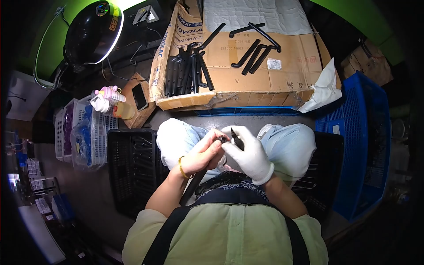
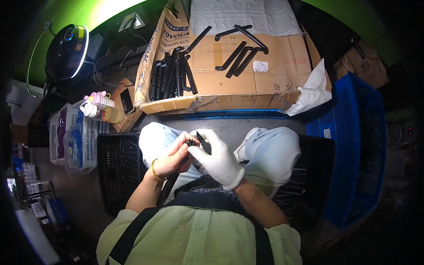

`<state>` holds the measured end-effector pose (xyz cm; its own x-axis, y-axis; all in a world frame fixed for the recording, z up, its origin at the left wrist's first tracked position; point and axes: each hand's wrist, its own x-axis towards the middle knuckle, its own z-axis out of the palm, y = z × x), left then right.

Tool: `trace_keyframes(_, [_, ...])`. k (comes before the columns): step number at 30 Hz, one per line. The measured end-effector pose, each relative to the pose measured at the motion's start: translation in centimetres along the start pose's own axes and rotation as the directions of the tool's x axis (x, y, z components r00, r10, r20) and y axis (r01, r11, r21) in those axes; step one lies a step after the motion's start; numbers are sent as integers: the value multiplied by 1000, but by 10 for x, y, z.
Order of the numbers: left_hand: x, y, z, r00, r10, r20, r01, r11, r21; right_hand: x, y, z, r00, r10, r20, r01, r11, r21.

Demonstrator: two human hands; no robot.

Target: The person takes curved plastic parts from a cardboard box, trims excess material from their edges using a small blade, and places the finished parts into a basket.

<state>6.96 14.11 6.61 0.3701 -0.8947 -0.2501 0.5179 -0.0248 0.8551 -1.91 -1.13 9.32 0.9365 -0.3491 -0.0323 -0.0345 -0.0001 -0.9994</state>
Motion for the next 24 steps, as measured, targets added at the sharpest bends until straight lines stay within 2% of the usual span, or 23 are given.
trace_keyframes(3, [4, -2, 1, 995, 98, 5, -98, 995, 33, 7, 0, 0, 992, 124, 38, -126, 990, 60])
trace_keyframes(4, [4, 2, -2, 997, 78, 6, -78, 992, 99, 8, -5, -3, 928, 370, 56, -368, 878, 304])
trace_keyframes(6, [11, -1, 4, 946, 310, -89, -259, 896, 361, 9, 0, -4, 956, 291, -26, -262, 894, 364])
trace_keyframes(7, [14, -2, 5, 896, 429, -112, -326, 808, 490, 9, 0, -1, 970, 235, -60, -204, 923, 325])
trace_keyframes(9, [16, -1, 1, 883, 418, -213, -328, 874, 359, 8, -1, 5, 988, 110, -110, -90, 981, 174])
trace_keyframes(10, [18, -4, 2, 882, 411, -231, -338, 893, 298, 8, -6, 4, 997, 55, -54, -54, 998, 21])
trace_keyframes(11, [19, -8, 3, 883, 400, -247, -346, 908, 235, 6, 2, 7, 998, 19, -52, -16, 998, 59])
trace_keyframes(14, [18, -20, 2, 960, 211, -183, -236, 963, -132, 7, 1, 1, 999, -48, 18, 50, 996, -79])
trace_keyframes(16, [13, -13, 15, 969, 104, -226, -161, 954, -253, 6, -2, -4, 996, -48, 80, 60, 987, -147])
trace_keyframes(17, [12, -9, 23, 969, 48, -242, -125, 941, -314, 5, -7, -3, 999, -27, 41, 33, 988, -152])
trace_keyframes(18, [12, -11, 27, 951, 58, -303, -162, 930, -330, 2, -15, -2, 1000, -6, 1, 6, 988, -154])
trace_keyframes(19, [11, -20, 20, 940, 180, -289, -253, 937, -241, 0, -19, 0, 999, 16, -38, -22, 987, -157])
trace_keyframes(20, [14, -33, 9, 917, 300, -263, -346, 926, -150, 0, -7, 1, 985, -124, -120, 88, 960, -265])
trace_keyframes(21, [14, -44, 0, 883, 412, -225, -435, 898, -63, -6, -4, -3, 999, 7, -52, -17, 982, -188])
trace_keyframes(23, [14, -41, 3, 839, 463, -285, -470, 881, 47, -14, -10, -9, 962, 250, 113, -244, 968, -59])
trace_keyframes(24, [14, -44, 1, 821, 480, -308, -474, 875, 99, -17, -7, -5, 992, 40, 116, -15, 977, -213])
